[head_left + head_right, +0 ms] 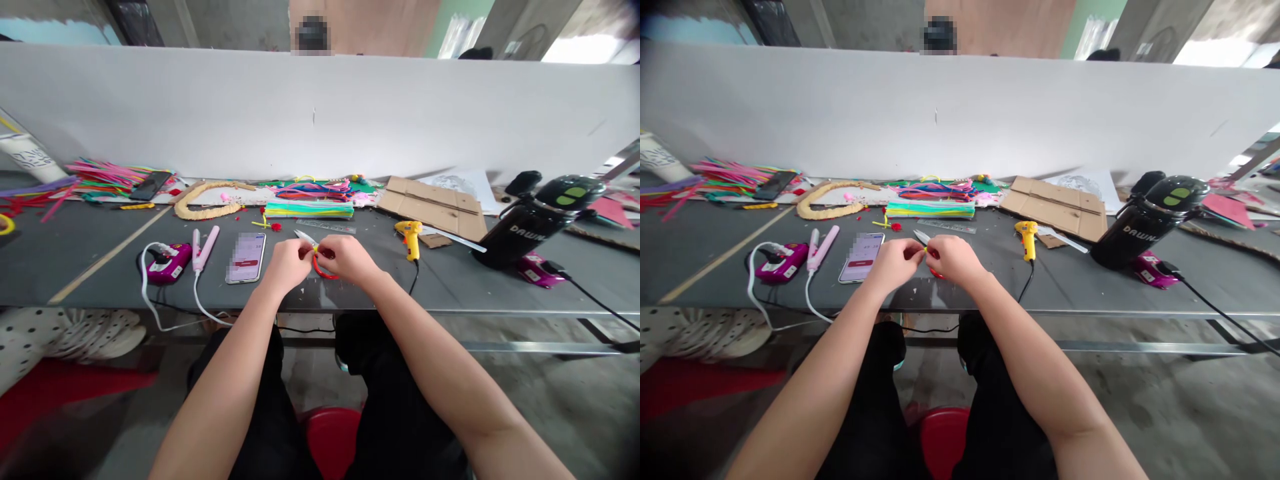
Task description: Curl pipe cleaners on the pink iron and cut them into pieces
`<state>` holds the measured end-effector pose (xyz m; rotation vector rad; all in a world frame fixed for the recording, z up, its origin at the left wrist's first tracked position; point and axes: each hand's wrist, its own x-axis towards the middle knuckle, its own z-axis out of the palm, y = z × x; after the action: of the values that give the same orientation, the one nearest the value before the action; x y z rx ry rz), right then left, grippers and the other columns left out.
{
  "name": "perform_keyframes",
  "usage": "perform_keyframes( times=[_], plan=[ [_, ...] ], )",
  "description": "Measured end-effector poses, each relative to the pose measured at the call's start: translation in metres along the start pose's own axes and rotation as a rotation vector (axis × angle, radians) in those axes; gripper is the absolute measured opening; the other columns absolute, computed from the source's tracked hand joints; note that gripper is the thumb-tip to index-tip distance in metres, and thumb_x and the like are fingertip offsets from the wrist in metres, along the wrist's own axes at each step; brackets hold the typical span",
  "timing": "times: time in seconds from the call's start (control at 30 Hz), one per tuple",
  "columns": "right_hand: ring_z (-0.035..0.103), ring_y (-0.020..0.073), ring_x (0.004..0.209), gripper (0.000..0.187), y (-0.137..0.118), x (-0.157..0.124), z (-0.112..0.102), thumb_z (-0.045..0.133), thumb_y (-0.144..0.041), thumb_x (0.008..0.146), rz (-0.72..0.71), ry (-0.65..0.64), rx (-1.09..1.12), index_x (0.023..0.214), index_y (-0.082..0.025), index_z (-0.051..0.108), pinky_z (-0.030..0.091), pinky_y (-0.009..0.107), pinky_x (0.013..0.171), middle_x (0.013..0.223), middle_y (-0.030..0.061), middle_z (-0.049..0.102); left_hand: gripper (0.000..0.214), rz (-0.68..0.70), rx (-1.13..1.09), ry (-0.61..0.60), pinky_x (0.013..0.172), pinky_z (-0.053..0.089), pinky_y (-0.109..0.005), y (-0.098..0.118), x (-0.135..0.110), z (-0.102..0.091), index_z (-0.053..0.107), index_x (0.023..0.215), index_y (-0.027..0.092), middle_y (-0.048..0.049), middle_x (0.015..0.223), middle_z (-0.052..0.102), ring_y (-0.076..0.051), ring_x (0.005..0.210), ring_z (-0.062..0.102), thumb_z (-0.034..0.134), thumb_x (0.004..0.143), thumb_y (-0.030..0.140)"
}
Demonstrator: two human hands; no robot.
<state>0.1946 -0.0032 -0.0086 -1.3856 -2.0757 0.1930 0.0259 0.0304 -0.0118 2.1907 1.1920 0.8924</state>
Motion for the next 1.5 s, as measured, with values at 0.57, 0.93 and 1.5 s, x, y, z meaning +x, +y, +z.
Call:
perform_keyframes(
  times=[0.57, 0.93, 1.5],
  plan=[
    [0.063, 0.0174, 0.088, 0.043, 0.010, -0.008, -0.011, 0.061, -0.034, 0.088, 0.081, 0.025, 0.567, 0.128, -0.018, 0.061, 0.051, 0.028, 0.072, 0.108, 0.0087, 0.068, 0.015, -0.329, -1.047, -0.179, 0.051, 0.035, -0.024, 0.000, 0.006, -0.020, 0.069, 0.072, 0.016, -0.0010, 0.065, 0.055, -0.008, 0.056, 0.045, 0.080, 0.067, 0.024],
    [0.063, 0.0171, 0.077, 0.026, -0.010, -0.005, -0.006, 0.059, -0.038, 0.089, 0.124, 0.110, 0.585, 0.094, -0.016, 0.070, 0.049, 0.028, 0.070, 0.089, 0.0066, 0.072, 0.013, -0.449, -1.199, -0.264, 0.049, 0.036, -0.022, 0.001, 0.007, -0.020, 0.070, 0.071, 0.015, -0.0008, 0.065, 0.056, -0.005, 0.053, 0.046, 0.081, 0.065, 0.019],
    [0.063, 0.0159, 0.069, 0.018, -0.012, -0.006, 0.001, 0.060, -0.030, 0.086, 0.178, 0.189, 0.409, 0.082, -0.017, 0.073, 0.045, 0.026, 0.064, 0.076, 0.0031, 0.072, 0.023, -0.174, -0.627, 0.105, 0.061, 0.047, -0.027, 0.005, 0.001, -0.005, 0.073, 0.083, 0.014, -0.0059, 0.073, 0.070, -0.016, 0.066, 0.062, 0.074, 0.073, 0.035]
  ],
)
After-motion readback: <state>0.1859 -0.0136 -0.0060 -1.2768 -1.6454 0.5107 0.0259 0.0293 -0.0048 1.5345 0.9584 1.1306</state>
